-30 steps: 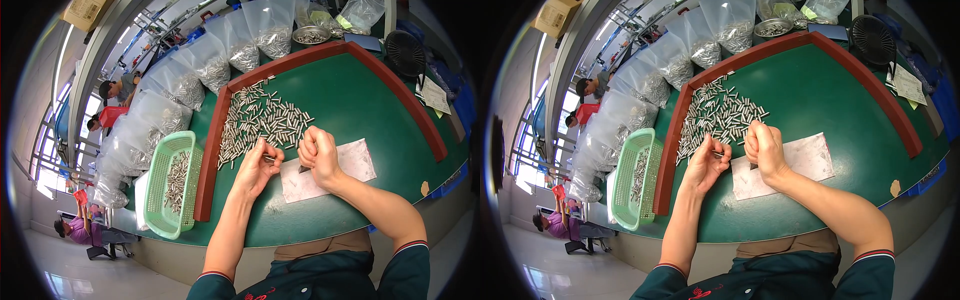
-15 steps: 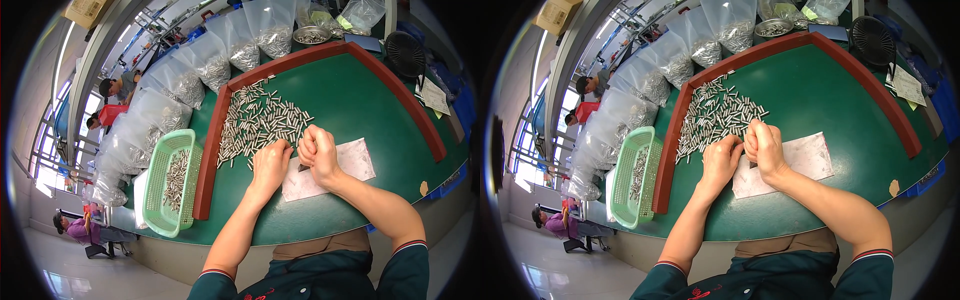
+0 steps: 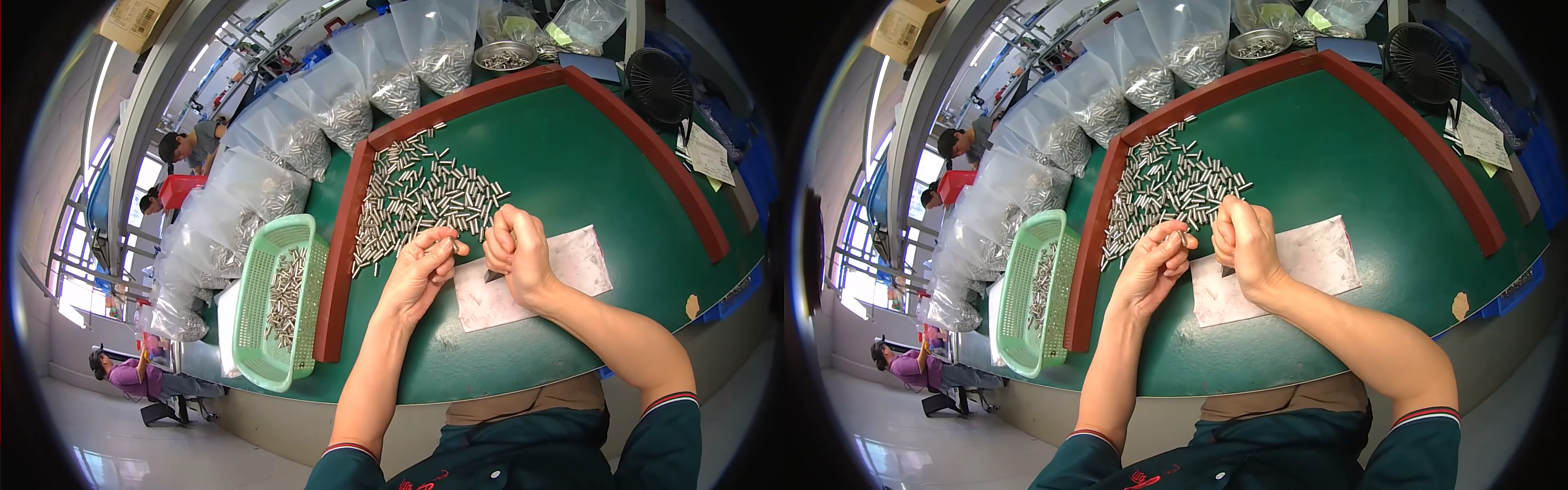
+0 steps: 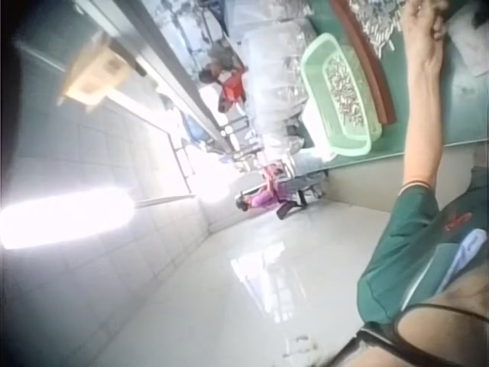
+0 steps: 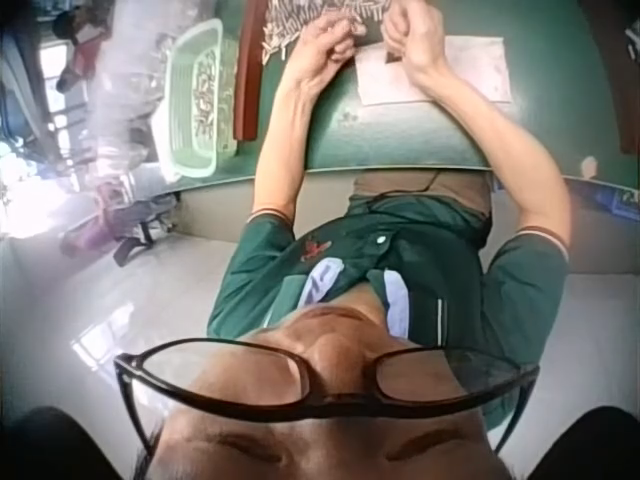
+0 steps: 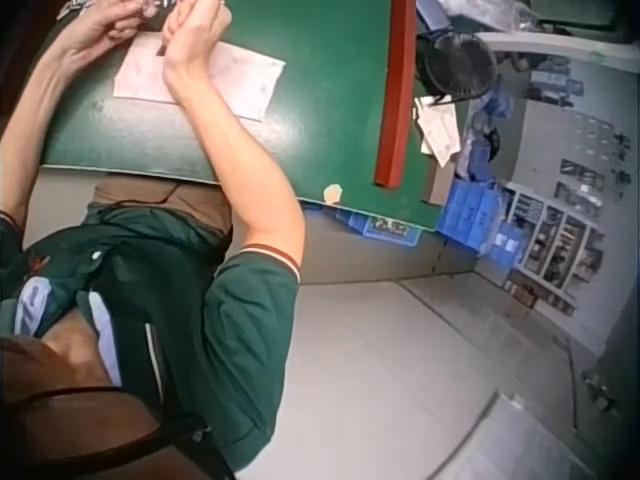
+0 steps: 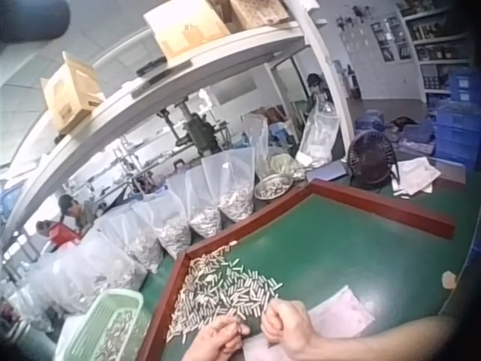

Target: Manual assembly and inspection of small metal pins and terminal components at a factory workbench.

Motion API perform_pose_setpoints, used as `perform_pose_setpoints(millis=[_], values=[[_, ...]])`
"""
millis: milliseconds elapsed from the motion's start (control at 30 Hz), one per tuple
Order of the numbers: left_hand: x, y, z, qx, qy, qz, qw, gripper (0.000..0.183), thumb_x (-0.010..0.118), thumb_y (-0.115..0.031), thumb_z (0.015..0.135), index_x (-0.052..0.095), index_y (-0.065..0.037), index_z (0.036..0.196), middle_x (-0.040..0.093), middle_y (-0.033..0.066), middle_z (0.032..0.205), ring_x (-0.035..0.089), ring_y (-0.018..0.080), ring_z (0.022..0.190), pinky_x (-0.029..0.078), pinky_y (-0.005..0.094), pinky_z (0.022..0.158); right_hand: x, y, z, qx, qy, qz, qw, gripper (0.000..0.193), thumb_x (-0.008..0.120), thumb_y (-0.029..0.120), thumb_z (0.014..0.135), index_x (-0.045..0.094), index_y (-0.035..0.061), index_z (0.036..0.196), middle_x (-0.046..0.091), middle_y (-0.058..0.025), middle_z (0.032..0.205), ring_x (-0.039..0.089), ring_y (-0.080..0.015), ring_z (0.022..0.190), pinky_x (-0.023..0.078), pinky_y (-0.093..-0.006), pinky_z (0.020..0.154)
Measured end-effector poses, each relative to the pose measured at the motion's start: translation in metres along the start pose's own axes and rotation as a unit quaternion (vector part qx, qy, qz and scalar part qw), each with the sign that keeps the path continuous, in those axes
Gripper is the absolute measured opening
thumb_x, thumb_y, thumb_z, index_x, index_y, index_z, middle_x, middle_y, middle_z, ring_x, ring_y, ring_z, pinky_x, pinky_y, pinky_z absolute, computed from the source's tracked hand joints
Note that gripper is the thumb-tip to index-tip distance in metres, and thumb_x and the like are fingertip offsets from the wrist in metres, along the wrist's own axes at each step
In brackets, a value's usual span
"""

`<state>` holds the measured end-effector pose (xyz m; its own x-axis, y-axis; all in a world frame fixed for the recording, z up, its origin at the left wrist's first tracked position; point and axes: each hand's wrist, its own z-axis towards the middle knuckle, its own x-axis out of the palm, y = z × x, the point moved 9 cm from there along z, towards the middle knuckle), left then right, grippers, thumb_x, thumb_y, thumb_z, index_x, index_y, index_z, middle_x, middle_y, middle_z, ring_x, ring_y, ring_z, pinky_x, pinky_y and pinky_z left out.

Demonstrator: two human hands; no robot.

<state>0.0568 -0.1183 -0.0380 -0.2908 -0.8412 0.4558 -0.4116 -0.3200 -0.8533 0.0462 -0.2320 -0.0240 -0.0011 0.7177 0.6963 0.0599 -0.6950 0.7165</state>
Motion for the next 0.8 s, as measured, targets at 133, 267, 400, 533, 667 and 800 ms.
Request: perform_pose_setpoints(millis=[133,267,400,533,667,800], values=[[-0.009,0.004,0.001,-0.008,0.022,0.000,1.000,0.007,0.058,-0.013,0.082,0.055,-0.007,0.085,0.056,0.0064,0.078,0.034,0.0043,0.051,0.029,0.0167,0.047,0.001,0.000,0.000,0.002,-0.002,0.001,1.000,0.037,0.031,0.022,0.087,0.027,0.0113,0.051,0.024,0.0017,0.040,0.017,-0.0067,0.035,0.015,-0.0230,0.035],[-0.004,0.008,0.000,-0.024,0.060,-0.038,0.997,0.006,0.058,-0.009,0.081,0.055,-0.007,0.086,0.057,0.0071,0.081,0.035,0.0048,0.052,0.030,0.0168,0.048,0.000,-0.001,0.000,0.003,-0.002,0.007,1.000,0.037,0.032,0.022,0.087,0.027,0.0113,0.051,0.024,0.0018,0.040,0.017,-0.0066,0.035,0.015,-0.0229,0.035],[0.000,0.005,0.000,-0.009,0.045,-0.018,0.999,0.008,0.058,-0.008,0.081,0.055,-0.007,0.088,0.057,0.0066,0.081,0.036,0.0053,0.052,0.030,0.0172,0.049,-0.001,-0.001,0.000,0.008,-0.010,0.006,1.000,0.037,0.032,0.022,0.087,0.027,0.0113,0.051,0.024,0.0018,0.040,0.017,-0.0063,0.035,0.014,-0.0227,0.035],[0.004,0.007,0.000,-0.012,0.086,-0.042,0.995,0.010,0.058,-0.010,0.081,0.056,-0.007,0.090,0.057,0.0063,0.082,0.035,0.0055,0.053,0.030,0.0178,0.050,-0.001,-0.002,0.000,0.008,-0.009,0.005,1.000,0.037,0.032,0.021,0.086,0.027,0.0112,0.051,0.024,0.0019,0.040,0.017,-0.0062,0.035,0.015,-0.0226,0.035],[0.006,0.008,0.000,-0.017,0.103,-0.053,0.993,0.010,0.058,-0.012,0.082,0.055,-0.007,0.091,0.055,0.0058,0.081,0.034,0.0056,0.053,0.029,0.0183,0.050,0.000,-0.001,0.000,0.008,-0.008,0.006,1.000,0.037,0.032,0.021,0.086,0.027,0.0112,0.052,0.024,0.0019,0.040,0.018,-0.0062,0.035,0.015,-0.0226,0.035],[0.007,0.009,-0.001,-0.020,0.106,-0.055,0.993,0.011,0.057,-0.013,0.082,0.055,-0.008,0.092,0.054,0.0050,0.080,0.034,0.0056,0.053,0.029,0.0184,0.050,0.000,0.000,0.000,0.007,-0.010,0.005,1.000,0.036,0.032,0.020,0.086,0.027,0.0111,0.052,0.024,0.0018,0.041,0.018,-0.0062,0.035,0.015,-0.0226,0.035]])
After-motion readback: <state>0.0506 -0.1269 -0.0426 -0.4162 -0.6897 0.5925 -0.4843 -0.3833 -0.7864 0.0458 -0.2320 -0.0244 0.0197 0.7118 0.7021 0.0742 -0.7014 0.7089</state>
